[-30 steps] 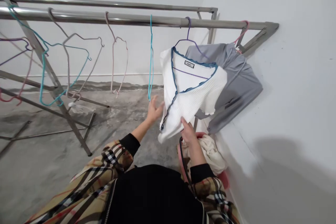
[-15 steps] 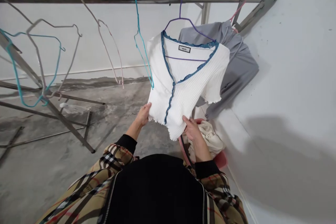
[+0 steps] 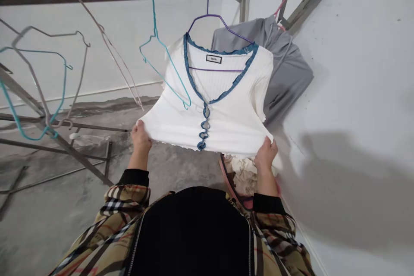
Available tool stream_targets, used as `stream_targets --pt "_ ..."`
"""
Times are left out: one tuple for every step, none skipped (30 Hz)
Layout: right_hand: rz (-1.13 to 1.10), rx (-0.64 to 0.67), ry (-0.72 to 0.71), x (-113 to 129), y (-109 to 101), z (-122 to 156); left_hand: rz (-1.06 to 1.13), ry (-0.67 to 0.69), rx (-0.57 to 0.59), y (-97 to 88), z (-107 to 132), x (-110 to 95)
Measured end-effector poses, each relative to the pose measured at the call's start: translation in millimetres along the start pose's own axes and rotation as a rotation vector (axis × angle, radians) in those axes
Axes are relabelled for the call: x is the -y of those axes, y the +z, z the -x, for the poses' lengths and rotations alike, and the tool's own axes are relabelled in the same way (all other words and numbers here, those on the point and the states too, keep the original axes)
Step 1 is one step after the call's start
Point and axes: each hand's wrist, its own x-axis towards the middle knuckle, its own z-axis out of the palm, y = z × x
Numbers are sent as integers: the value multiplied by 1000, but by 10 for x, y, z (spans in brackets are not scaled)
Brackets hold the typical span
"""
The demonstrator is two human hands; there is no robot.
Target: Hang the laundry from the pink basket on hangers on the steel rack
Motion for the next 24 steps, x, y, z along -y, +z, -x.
stream_targets --pt "-18 -20 -2 53 -10 -41 9 20 -14 5 -59 -31" --pt "-32 -38 -7 101 -19 -78 23 32 -17 14 -113 -58" --pt "-43 -50 -12 143 -24 -112 36 43 -14 24 -161 -80" --pt "-50 -57 -16 176 -27 -140 45 55 -10 35 -200 -97" --pt "-54 -62 -17 200 -27 -161 52 64 -9 48 -230 -106" --pt "-58 -64 -11 212 -26 -172 55 65 -11 62 -248 -106" --pt "-62 -59 1 213 -24 -174 49 52 -10 76 -253 -98" --pt "-66 -50 16 201 -24 -165 39 26 -3 90 -245 -80" --pt "-67 -33 44 177 -26 -146 26 -8 12 101 -224 -54" --pt "-67 -4 88 144 -34 -116 11 -45 33 109 -190 -20" --pt "-63 40 147 103 -49 -78 -5 -81 64 111 -146 19" --pt "-54 98 217 57 -69 -34 -18 -116 100 109 -94 60" --pt "-43 169 293 10 -96 14 -28 -148 141 100 -38 101" --pt "-31 248 366 -35 -128 63 -34 -177 185 85 18 140" --pt "-19 323 424 -78 -162 111 -41 -205 232 66 71 174" --pt "-11 390 460 -116 -197 154 -48 -231 275 44 119 201" --pt "-5 448 478 -150 -230 192 -55 -251 311 20 161 222" --pt "-1 497 483 -181 -260 222 -63 -267 341 -4 195 237" --pt "5 537 480 -208 -285 244 -72 -280 365 -28 223 245" --pt "12 570 474 -235 -306 260 -83 -291 384 -49 247 249" --pt "19 604 468 -260 -322 270 -93 -300 402 -68 266 249" --pt "25 635 465 -285 -334 276 -103 -307 419 -84 284 248" --pt "29 665 464 -310 -342 280 -112 -313 435 -97 302 246" --pt "31 696 468 -333 -348 285 -122 -319 449 -107 320 245"
